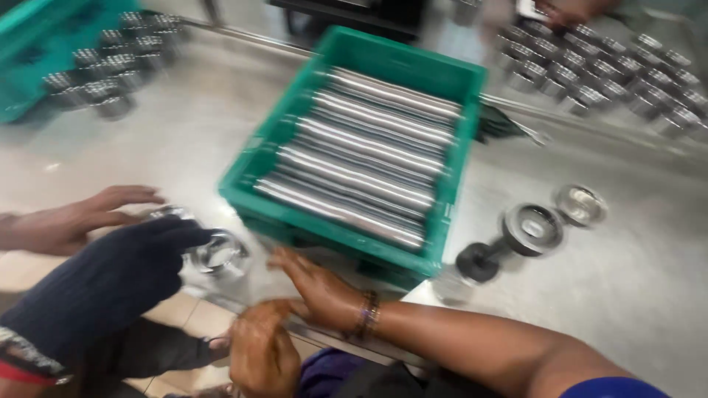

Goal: Assembling metal rings and rods into a fixture and placing them into a bin.

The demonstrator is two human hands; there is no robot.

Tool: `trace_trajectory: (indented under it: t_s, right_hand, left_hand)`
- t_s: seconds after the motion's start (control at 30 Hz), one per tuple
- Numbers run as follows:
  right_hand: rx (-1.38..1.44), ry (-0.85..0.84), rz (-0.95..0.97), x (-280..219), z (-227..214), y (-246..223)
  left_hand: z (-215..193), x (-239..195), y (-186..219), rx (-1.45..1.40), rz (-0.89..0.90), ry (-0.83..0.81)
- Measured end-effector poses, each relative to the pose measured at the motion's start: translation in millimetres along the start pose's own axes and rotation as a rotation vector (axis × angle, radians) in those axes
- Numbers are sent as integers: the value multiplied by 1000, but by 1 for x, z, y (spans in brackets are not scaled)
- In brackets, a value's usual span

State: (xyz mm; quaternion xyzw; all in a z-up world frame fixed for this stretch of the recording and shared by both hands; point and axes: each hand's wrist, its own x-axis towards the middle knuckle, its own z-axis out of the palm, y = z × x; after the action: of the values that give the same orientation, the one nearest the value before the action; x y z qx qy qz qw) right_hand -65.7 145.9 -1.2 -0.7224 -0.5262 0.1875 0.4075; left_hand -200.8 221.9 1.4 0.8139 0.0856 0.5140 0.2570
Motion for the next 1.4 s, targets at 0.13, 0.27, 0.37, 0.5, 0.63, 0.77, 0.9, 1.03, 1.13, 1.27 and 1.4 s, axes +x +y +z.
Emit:
trace_trajectory:
  t_s: [0.13, 0.27, 0.37, 0.5, 0.63, 0.77, 0.9, 1.03, 1.13, 1.27, 1.4]
  right_hand:
    - [-3, -163, 86, -132, -105, -34]
    - [-17, -93, 320, -248, -192, -7]
    - [15, 238, 410, -307, -222, 32]
    - [-270, 649, 489, -297, -251, 53]
    - [-650, 638, 218, -235, -281, 56]
    - [-558, 593, 199, -217, -288, 83]
    - [-602, 606, 145, -226, -288, 73]
    - [-638, 579, 154, -249, -275, 56]
    - [-573, 599, 184, -252, -263, 42]
    - [-606, 630, 238, -251, -258, 41]
    - [-578, 631, 292, -243, -254, 39]
  left_hand:
    - [49, -18, 69, -548, 130, -185]
    - [105, -8, 136, -596, 108, -364]
    - [154, -1, 163, -558, -69, -450]
    - [226, -16, 156, -572, -287, -579]
    - [258, -24, 149, -672, -533, -675]
    - [268, 2, 155, -626, -572, -706]
    - [320, 33, 142, -554, -578, -704]
    - [419, 34, 97, -529, -435, -574]
    - [448, 41, 101, -477, -412, -527]
    - [365, 46, 141, -477, -394, -507]
    - [214, 93, 172, -384, -209, -733]
